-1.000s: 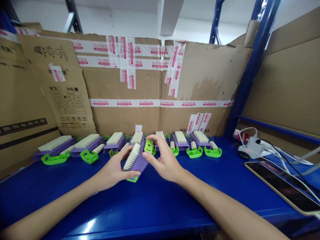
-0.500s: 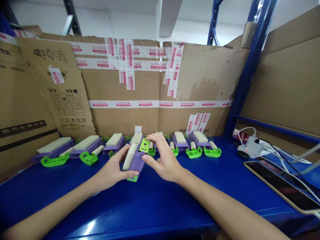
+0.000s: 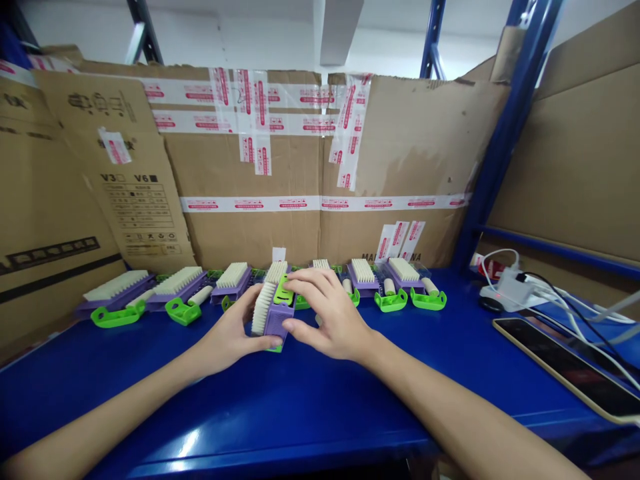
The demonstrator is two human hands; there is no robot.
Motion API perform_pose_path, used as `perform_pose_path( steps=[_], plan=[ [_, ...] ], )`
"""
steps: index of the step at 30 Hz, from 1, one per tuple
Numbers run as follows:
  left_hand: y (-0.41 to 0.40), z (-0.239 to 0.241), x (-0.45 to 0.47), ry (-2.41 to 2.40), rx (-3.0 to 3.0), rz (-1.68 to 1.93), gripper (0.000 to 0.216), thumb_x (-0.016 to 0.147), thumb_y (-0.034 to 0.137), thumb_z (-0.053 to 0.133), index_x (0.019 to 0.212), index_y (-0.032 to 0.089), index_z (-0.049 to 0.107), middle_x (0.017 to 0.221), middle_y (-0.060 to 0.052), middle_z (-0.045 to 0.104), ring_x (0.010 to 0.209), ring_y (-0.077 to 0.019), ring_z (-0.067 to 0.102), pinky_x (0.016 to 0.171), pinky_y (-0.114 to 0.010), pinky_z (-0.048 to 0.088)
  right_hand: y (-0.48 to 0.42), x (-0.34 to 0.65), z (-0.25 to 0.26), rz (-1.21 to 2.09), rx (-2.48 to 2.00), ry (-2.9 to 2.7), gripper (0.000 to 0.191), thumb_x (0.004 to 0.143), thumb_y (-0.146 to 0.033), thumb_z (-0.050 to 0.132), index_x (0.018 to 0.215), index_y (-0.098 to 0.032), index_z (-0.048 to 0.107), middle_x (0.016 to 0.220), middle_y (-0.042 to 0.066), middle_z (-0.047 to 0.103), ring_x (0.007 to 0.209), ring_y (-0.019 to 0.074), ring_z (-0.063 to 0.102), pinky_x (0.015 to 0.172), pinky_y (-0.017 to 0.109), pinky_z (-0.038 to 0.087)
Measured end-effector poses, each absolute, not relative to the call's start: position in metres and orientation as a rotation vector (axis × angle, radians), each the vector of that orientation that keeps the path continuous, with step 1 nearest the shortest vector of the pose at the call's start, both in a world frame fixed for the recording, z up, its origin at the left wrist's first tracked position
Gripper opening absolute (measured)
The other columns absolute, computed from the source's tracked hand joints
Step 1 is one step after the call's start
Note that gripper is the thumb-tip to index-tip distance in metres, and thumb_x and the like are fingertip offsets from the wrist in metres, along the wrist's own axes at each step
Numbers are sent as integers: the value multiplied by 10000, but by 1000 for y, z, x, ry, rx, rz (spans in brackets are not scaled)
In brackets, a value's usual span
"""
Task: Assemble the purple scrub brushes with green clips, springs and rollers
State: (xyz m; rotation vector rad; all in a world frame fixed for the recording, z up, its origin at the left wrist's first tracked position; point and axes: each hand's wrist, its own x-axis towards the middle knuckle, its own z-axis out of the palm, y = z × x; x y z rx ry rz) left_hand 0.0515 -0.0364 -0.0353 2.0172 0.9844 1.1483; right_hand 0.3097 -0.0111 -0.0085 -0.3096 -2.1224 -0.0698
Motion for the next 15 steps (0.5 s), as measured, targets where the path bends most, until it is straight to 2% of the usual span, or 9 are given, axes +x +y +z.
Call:
perform_pose_path(
  steps=[6,9,12,15],
  plan=[
    [-34,-38,50,1016,2074,1163,899,800,464,953,1525,285,452,1511,-116,641,1401,-336,650,1209,-546,514,-11,311,-7,-104,-292,-2121,449,1041,-484,660,1450,-315,586,1419,114,697,1310,356,632,1096,601,522],
    [-34,-36,49,1078,2142,1148,915,803,482,950,1542,281,449,1547,-131,615,1430,-351,624,1236,-546,486,-13,312,-7,-94,-289,-2116,371,1058,-457,636,1392,-300,598,1403,120,696,1283,345,636,1077,584,524],
    [-35,-35,48,1119,2199,1112,923,806,493,946,1553,288,444,1541,-125,621,1409,-351,635,1227,-541,490,-15,313,-5,-94,-285,-2111,247,1086,-337,582,1326,-281,598,1374,121,704,1251,321,640,1059,556,518],
    [-35,-34,46,1141,2234,1070,921,814,498,937,1561,293,439,1527,-111,632,1377,-346,652,1205,-537,502,-15,313,-4,-135,-279,-2117,245,1082,-189,541,1313,-255,593,1325,125,708,1200,290,648,1020,511,527]
  ],
)
